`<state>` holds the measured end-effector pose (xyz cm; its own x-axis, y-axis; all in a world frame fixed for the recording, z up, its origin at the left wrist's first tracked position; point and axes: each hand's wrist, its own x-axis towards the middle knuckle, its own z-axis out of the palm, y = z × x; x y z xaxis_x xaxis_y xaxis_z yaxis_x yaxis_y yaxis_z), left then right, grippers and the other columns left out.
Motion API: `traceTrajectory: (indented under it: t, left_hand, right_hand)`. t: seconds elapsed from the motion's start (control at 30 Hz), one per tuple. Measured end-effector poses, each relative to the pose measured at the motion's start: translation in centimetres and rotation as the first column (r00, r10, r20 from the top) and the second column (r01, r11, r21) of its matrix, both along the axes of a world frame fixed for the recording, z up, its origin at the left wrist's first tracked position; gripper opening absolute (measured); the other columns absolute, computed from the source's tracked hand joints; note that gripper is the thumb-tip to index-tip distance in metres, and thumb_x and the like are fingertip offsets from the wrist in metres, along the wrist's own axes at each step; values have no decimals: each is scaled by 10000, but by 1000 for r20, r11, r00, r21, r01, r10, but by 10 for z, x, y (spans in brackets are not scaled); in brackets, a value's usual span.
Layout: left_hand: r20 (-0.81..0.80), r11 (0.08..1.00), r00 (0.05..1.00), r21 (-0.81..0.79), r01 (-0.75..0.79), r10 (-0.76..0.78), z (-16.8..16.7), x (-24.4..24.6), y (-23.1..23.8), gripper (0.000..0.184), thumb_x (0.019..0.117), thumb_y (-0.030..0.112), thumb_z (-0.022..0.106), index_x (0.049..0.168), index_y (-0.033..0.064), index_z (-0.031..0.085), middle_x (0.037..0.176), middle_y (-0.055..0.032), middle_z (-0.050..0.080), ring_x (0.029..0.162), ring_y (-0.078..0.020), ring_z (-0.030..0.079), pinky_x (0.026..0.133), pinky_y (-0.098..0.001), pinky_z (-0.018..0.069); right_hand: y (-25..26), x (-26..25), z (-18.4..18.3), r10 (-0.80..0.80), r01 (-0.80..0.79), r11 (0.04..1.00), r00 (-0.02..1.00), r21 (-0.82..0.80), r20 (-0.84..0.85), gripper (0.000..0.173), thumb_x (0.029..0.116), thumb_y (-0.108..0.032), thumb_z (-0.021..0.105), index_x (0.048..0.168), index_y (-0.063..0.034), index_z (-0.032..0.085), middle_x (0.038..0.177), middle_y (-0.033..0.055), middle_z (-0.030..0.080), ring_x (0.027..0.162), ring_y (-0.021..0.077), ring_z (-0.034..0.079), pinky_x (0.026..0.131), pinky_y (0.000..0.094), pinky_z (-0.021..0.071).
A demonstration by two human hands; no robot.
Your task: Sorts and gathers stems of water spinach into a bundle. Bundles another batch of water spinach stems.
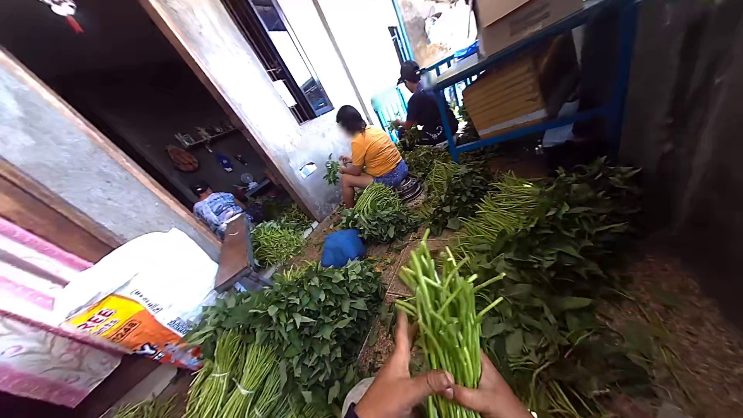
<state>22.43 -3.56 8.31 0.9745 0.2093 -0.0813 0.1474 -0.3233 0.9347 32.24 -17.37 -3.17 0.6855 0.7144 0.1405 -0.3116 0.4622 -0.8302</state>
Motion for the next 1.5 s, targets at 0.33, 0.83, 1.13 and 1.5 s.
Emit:
traceTrajectory:
  t: [0.33, 0.83, 1.13, 1.5]
  left_hand:
    - [27, 819, 865, -338, -463, 501, -4, 37, 26, 1211, 664, 108, 955, 1585, 68, 170, 1336, -180, 600, 1151, -211, 666, 975, -370, 586]
    - [181, 713, 826, -622, -325, 534, 34, 45, -17, 726, 732, -36, 839, 1347, -54, 454, 1092, -183, 698, 967, -214, 726, 856, -351, 632]
    - [113, 910, 911, -182, -373, 396, 23, 20, 47, 976, 764, 429, 862, 1487, -21, 385, 1366, -132, 600, 1246, -160, 599, 1089, -378, 498]
    - [179, 780, 777, -331, -531, 604, 10, 18, 27, 1390, 545, 178, 1005, 1596, 74, 100, 1388, -162, 565, 1205, -162, 633, 1013, -332, 563]
  right_hand:
    - [47, -34, 49, 134, 214, 790, 855, -575, 502, 1306, 641, -229, 926, 1615, 17, 91, 1333, 219, 624, 1196, 315, 650, 1048, 510, 514]
    - [9, 12, 82, 166, -145, 984, 956, -100, 242, 1438, 587, -385, 960, 1566, 1, -20, 1360, 28, 597, 1182, 72, 644, 1019, 296, 567]
    - [54, -29, 70, -61, 86, 984, 985, -156, 160, 883, 625, -21, 894, 1379, 26, 436, 1113, 75, 720, 985, 144, 726, 883, 333, 630]
    - [61, -60, 95, 102, 423, 614, 794, -666, 599, 1287, 648, -283, 928, 1617, 11, 133, 1051, 226, 722, 980, 413, 714, 896, 621, 546]
